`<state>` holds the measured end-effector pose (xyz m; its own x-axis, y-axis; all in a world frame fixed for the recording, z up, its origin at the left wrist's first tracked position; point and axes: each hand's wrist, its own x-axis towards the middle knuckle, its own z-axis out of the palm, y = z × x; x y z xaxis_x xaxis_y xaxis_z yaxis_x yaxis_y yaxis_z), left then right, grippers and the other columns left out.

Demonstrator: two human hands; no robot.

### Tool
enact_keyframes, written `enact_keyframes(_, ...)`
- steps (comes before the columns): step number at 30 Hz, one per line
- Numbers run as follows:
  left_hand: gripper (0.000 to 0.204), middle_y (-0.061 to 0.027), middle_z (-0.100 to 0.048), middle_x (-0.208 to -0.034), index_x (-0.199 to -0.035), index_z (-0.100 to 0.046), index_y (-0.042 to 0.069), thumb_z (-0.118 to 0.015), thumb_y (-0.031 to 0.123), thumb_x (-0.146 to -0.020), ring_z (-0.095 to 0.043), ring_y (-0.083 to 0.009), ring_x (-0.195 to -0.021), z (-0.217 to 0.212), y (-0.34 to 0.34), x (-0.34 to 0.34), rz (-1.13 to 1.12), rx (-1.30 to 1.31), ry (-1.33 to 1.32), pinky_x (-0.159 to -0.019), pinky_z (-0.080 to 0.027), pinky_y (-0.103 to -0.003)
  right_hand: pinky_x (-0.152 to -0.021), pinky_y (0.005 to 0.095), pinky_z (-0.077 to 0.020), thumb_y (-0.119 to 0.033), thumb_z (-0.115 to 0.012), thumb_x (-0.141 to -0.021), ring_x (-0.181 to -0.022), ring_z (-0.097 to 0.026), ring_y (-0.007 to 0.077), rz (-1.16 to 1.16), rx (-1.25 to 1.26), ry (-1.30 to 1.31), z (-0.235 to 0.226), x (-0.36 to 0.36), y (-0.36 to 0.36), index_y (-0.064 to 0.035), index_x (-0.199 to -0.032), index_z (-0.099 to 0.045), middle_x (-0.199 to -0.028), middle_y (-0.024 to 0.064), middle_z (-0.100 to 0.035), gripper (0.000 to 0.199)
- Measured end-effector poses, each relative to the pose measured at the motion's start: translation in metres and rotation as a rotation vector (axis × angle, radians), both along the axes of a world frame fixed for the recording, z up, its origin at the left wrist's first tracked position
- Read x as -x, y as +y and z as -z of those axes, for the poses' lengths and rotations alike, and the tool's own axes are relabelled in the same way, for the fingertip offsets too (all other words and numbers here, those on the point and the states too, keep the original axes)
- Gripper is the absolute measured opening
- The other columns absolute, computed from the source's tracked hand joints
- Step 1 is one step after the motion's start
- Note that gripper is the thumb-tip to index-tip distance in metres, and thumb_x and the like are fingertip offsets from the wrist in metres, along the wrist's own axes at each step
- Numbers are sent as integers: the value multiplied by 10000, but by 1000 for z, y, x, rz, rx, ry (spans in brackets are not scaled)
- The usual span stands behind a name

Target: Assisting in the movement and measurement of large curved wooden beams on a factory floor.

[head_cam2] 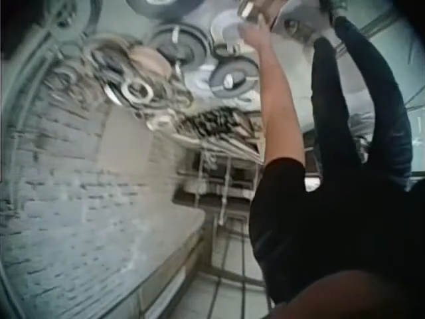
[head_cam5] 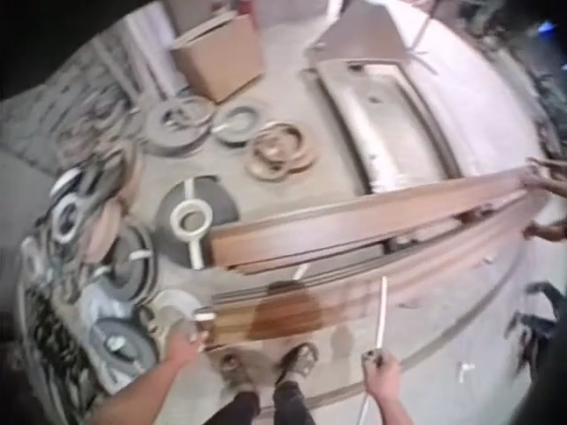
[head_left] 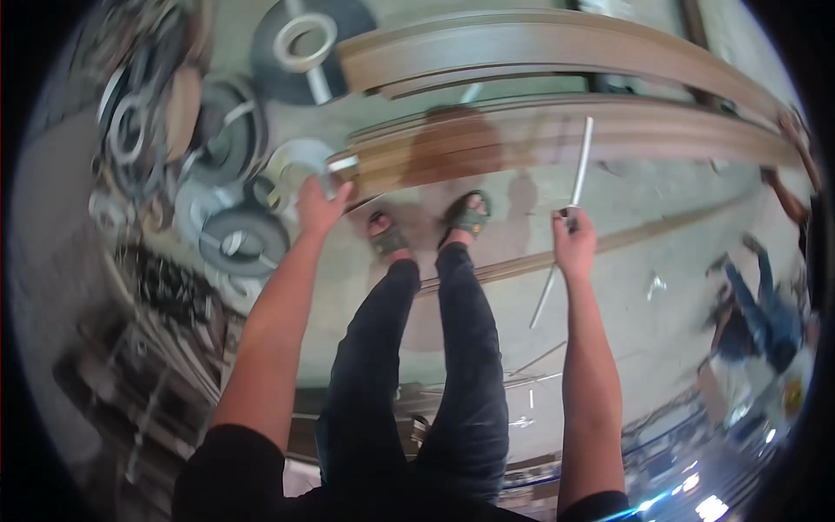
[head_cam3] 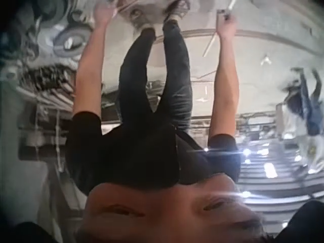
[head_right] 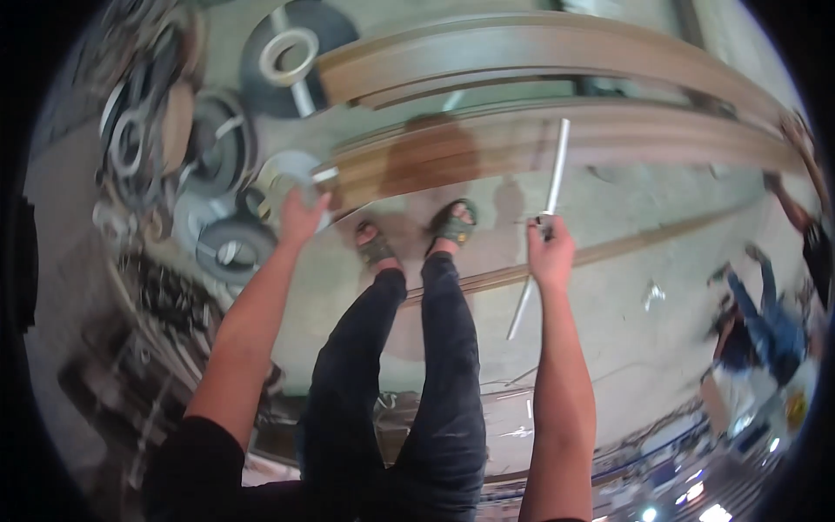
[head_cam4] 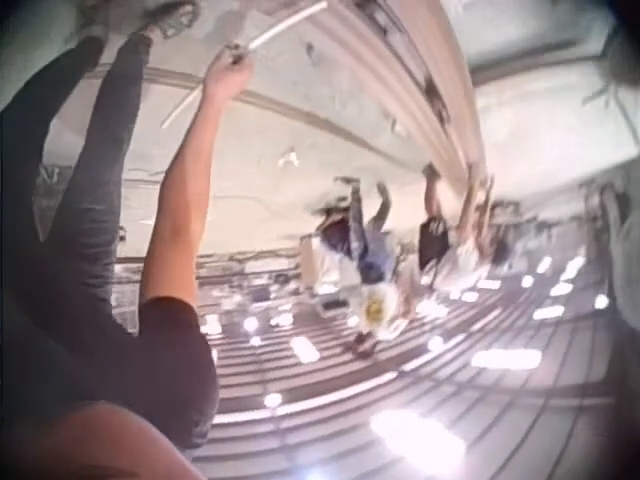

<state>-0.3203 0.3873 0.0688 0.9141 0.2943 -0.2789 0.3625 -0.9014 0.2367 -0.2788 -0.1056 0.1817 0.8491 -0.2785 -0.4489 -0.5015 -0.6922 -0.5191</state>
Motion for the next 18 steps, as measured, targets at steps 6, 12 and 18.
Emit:
enact_keyframes(6,631,-236,-690,-1068,-1166,-639,-12,-757,500,-817,-643,-414,-1050,-6,-9,16,-30,212,197,-911,-504,-504,-531,320,-344,-169,-696,-924,-564,-367,108,-160,18,84,26,-31,41,-17,-1079,-686,-604,12,-466,217)
enact_keyframes(12,570,-219,-715,-1121,-1286,-621,-20,-756,354,-877,-714,-330,-983,25,-30,-8,-224,406,106,-887,-549,-403,-709,449,-548,-154,-688,-862,-746,-686,386,-459,129,89,57,-65,81,-130,-1444,-543,-858,192,-716,601)
enact_keyframes(18,390,-120,-757,-847,-1018,-747,-23,-785,333,-864,-701,-182,-750,45,-56,-37,-648,653,-58,-739,-547,-336,-726,515,-558,-206,-682,-856,-815,-699,416,-564,243,257,81,-72,109,-162,-1560,-362,-917,234,-721,775)
